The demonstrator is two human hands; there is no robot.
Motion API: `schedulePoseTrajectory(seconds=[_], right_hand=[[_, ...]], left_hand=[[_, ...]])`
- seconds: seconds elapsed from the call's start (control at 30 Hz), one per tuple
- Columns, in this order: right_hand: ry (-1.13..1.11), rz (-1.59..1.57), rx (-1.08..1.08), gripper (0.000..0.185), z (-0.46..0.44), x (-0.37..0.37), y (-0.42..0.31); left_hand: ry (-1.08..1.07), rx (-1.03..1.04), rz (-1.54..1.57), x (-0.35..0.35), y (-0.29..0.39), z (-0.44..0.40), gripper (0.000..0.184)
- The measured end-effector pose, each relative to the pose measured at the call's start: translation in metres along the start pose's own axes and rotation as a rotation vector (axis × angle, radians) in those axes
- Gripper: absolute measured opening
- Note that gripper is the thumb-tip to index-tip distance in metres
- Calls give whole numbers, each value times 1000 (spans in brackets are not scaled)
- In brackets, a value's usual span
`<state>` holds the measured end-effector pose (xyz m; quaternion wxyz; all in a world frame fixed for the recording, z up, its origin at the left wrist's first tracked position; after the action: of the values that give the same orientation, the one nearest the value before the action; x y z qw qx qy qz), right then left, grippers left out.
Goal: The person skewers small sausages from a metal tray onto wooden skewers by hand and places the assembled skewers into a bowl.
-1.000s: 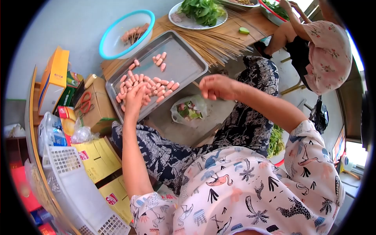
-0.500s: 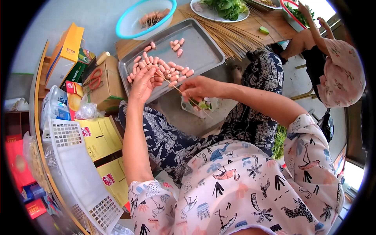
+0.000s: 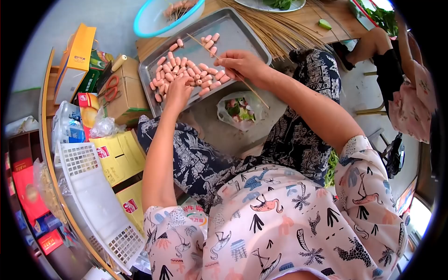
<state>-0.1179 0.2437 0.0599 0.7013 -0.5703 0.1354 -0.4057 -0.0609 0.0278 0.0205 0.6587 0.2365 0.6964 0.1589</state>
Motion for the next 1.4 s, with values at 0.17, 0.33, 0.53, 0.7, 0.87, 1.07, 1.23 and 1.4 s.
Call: schedulePoseTrajectory(seconds=[0.17, 0.33, 0.53, 0.7, 0.87, 1.07, 1.23, 1.4], right_hand=[[-35, 82, -24, 18, 1, 3, 3], [-35, 36, -31, 20, 6, 5, 1], [-28, 150, -10, 18, 12, 4, 3], [-75, 186, 44, 19, 13, 12, 10], [-115, 234, 13, 18, 20, 28, 11], [-136, 215, -9, 18, 20, 37, 10], [-141, 183, -7, 21, 17, 36, 15], [-150, 185, -13, 23, 18, 38, 14]], left_hand=[[29, 103, -215, 18, 5, -10, 30], [-8, 151, -344, 24, 22, -9, 35], [68, -132, 52, 34, -28, -23, 24], [330, -443, 1246, 1, -28, -11, 16], [404, -473, 1562, -13, -38, -5, 17], [413, -467, 1541, -13, -46, -5, 22], [433, -391, 1589, -17, -37, -5, 28], [412, -331, 1588, -21, -30, -7, 33]])
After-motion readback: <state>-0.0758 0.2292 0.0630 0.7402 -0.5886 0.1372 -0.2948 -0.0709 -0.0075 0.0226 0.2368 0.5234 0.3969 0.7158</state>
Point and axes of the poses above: each hand's wrist, its own z-axis away from the middle knuckle, its own x-axis out of the palm, y = z × x, the point moved 5 cm from there along -z, towards the middle knuckle, and after that the axes turned 3 degrees about x, right-handed, at the moved point
